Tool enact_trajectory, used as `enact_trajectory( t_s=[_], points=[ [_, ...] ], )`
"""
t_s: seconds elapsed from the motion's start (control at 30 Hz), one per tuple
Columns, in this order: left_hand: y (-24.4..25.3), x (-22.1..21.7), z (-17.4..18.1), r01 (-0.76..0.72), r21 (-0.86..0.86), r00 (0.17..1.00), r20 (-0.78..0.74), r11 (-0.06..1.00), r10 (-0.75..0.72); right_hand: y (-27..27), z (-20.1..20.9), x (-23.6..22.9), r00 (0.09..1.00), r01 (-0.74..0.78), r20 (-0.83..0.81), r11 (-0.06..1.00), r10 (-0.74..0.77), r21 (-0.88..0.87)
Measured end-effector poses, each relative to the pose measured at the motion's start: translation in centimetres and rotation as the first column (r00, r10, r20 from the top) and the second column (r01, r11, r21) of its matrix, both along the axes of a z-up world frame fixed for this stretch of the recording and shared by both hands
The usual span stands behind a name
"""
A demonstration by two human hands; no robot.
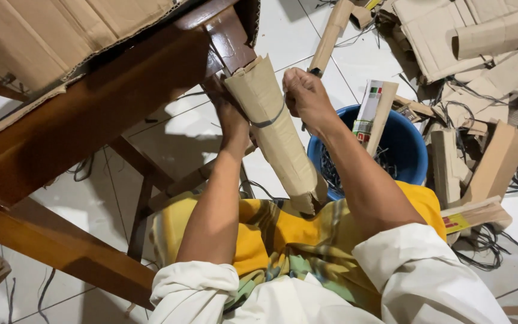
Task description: The person sits on the floor and ties cardboard rolls to the legs of a wooden table using thin strips of material. They wrap the strips around each roll and secure them with knots.
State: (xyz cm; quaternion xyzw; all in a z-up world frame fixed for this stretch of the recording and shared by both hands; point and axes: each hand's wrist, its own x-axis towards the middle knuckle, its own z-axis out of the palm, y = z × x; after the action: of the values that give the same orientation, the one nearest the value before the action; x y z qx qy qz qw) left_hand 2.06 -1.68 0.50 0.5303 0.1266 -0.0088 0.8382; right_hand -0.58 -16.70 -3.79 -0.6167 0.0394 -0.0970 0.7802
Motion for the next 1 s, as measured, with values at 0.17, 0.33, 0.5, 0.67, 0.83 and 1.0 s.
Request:
enact_trajectory(
  t_s=[0.17, 0.33, 0.5, 0.67, 0.83, 1.0],
  points=[
    [-0.6, -0.4, 0.9, 0.014, 0.025, 0.999, -0.048, 1.0, -0.012, 2.7, 1.4, 0.8, 0.998, -0.052, -0.035, 0.994, 0.055, 0.093],
    [-1.5, 0.1, 1.8, 0.023, 0.044, 0.995, -0.098, 0.999, -0.018, 2.7, 0.8, 1.6, 0.992, -0.111, -0.058, 0.991, 0.116, 0.077],
    [-2.4, 0.3, 2.8, 0.057, 0.06, 0.986, -0.159, 0.997, -0.047, 2.6, 0.2, 2.1, 0.991, -0.121, -0.048, 0.992, 0.122, 0.017],
    [-2.5, -0.2, 3.5, 0.071, 0.073, 0.978, -0.202, 0.995, -0.055, 2.4, -0.5, 2.1, 0.989, -0.141, -0.037, 0.99, 0.14, -0.027],
    [-2.1, -1.0, 4.2, 0.097, 0.087, 0.969, -0.235, 0.992, -0.074, 1.9, -0.9, 2.0, 0.989, -0.147, -0.017, 0.987, 0.146, -0.07],
    [-1.7, -3.2, 4.4, 0.138, 0.104, 0.951, -0.291, 0.985, -0.102, 1.8, -1.2, 2.4, 0.988, -0.151, -0.003, 0.98, 0.151, -0.126]
  ],
)
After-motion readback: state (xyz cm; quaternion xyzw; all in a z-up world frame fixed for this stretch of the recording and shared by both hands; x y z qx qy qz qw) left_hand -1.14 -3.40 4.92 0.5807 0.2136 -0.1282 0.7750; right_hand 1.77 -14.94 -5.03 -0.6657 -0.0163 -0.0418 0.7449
